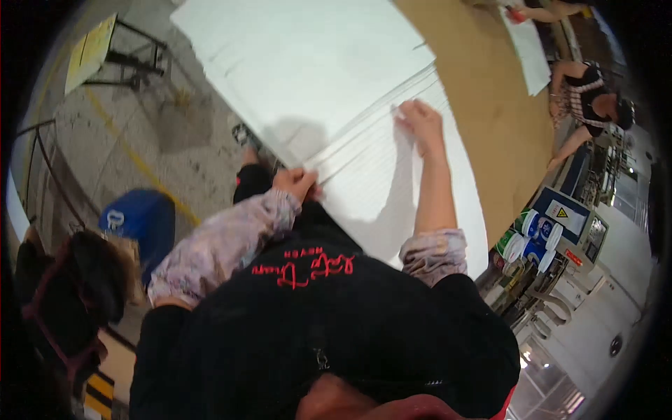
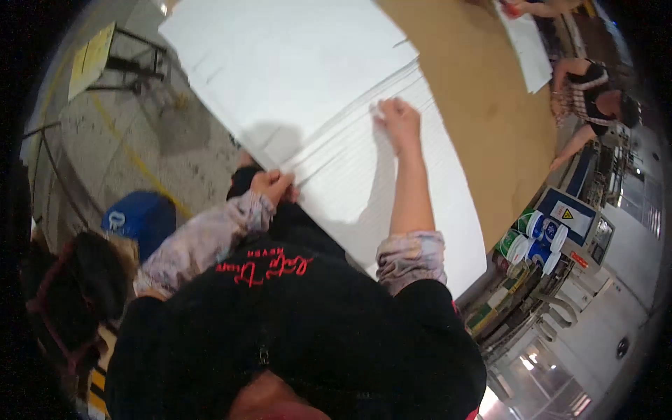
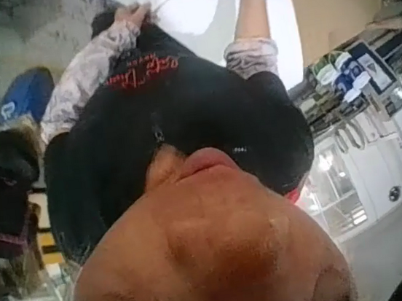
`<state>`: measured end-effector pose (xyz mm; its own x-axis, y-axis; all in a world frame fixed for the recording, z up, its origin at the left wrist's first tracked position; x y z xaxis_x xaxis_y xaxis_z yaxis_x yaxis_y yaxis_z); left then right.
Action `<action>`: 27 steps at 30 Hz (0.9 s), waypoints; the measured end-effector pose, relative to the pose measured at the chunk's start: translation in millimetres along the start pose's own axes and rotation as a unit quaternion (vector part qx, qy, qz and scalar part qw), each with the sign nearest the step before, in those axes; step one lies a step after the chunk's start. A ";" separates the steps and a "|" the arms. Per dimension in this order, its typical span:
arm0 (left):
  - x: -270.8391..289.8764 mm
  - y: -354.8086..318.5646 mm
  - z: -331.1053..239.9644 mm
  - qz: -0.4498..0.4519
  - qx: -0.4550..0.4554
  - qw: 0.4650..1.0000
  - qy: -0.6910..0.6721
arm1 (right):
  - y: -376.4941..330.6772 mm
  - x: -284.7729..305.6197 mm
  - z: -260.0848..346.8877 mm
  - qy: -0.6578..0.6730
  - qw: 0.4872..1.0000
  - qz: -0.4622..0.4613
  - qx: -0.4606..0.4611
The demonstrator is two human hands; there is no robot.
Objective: The worker is flipping through a stack of large paper sheets, likely for counting or quality inspection.
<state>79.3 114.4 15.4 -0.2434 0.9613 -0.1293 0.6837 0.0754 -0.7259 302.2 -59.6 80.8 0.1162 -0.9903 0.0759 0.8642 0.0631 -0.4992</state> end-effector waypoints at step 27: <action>5.0 4.3 5.7 0.038 -0.004 0.999 -0.019 | 35.5 13.3 -5.0 -0.028 0.999 -0.020 0.003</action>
<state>77.1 118.0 7.8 -0.2169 0.9533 -0.2104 0.7064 0.0045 -0.7078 332.0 -71.1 59.7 0.1093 -0.9836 0.1436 0.8716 0.0254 -0.4895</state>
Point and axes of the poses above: each hand's wrist, its own y-axis towards the middle knuckle, its own x-axis out of the back of the hand, z = x × y, the point moved 1 cm from there along y, towards the middle knuckle, and after that the axes turned 12 degrees about y, right-handed, at the moved point
